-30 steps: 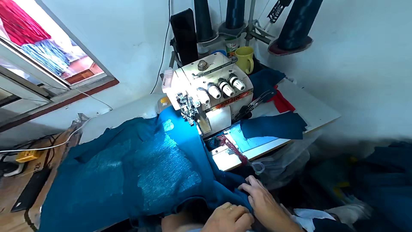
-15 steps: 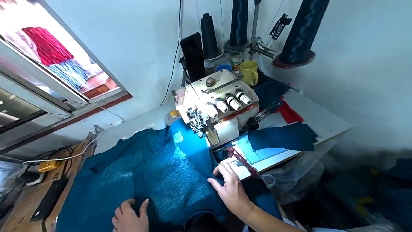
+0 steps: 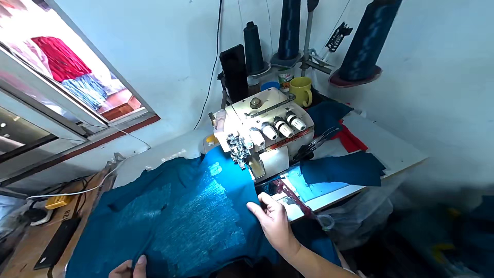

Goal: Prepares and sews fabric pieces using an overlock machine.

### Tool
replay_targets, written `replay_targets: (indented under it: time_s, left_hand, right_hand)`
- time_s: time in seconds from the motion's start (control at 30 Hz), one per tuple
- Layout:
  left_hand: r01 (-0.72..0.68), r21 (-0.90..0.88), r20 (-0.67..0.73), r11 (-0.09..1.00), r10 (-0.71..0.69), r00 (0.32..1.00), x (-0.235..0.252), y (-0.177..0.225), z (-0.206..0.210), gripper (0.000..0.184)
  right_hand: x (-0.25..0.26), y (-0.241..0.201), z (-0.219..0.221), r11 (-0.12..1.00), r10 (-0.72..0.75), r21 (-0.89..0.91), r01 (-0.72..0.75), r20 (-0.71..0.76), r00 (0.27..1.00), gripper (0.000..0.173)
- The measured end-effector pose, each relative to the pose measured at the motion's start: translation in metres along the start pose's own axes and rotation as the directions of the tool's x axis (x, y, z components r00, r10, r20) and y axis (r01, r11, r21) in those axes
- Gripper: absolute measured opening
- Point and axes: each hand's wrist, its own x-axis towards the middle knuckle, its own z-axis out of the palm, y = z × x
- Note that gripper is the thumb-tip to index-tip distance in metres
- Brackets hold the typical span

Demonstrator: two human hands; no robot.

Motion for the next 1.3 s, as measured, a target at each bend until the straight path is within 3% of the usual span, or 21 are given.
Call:
replay_targets:
  time_s: [0.07,0.17,0.23,0.37,0.5,0.8,0.97,1.07,1.17,1.3]
  left_hand:
    - [0.01,-0.006,-0.007,1.0,-0.01,1.0,0.002,-0.001,-0.002,0.008]
    - [0.033,0.02,0.051,0.999,-0.034,0.998,0.0,-0.003,0.002,0.008]
    - [0.066,0.046,0.081,0.997,-0.07,0.994,-0.004,-0.008,0.009,0.006]
    - [0.139,0.069,0.085,0.988,-0.145,0.986,-0.013,-0.023,0.014,0.005]
    - [0.165,0.052,0.112,0.985,-0.17,0.979,-0.012,-0.023,0.013,0.004]
    - [0.152,0.082,0.12,0.985,-0.162,0.98,-0.013,-0.023,0.014,0.007]
    - [0.16,0.088,0.135,0.983,-0.171,0.976,-0.013,-0.024,0.012,0.009]
    - [0.16,0.082,0.136,0.984,-0.17,0.976,-0.013,-0.023,0.013,0.01]
    - [0.157,0.074,0.138,0.985,-0.166,0.976,-0.013,-0.023,0.014,0.008]
    - [0.152,0.067,0.137,0.986,-0.159,0.978,-0.012,-0.024,0.012,0.008]
  right_hand:
    - [0.001,-0.005,-0.004,0.996,-0.056,0.074,0.057,-0.017,0.998,0.011]
    - [-0.005,-0.003,-0.009,0.997,-0.008,0.077,-0.002,0.128,0.992,0.021]
    - [-0.022,0.005,-0.012,1.0,-0.005,-0.009,0.006,0.169,0.986,0.028]
    - [-0.061,0.02,-0.021,0.969,-0.141,-0.184,0.168,0.15,0.979,0.046]
    - [-0.071,0.026,-0.036,0.938,-0.197,-0.258,0.232,0.153,0.968,0.019]
    - [-0.068,0.019,-0.059,0.894,0.019,-0.441,0.077,0.209,0.978,0.028]
    - [-0.067,0.019,-0.063,0.947,0.083,-0.321,-0.032,0.149,0.985,0.014]
    - [-0.069,0.023,-0.059,0.965,0.06,-0.261,-0.025,0.125,0.99,0.021]
    - [-0.075,0.033,-0.053,0.963,-0.056,-0.258,0.08,0.097,0.994,0.03]
    - [-0.078,0.042,-0.05,0.948,-0.234,-0.197,0.252,0.107,0.966,0.027]
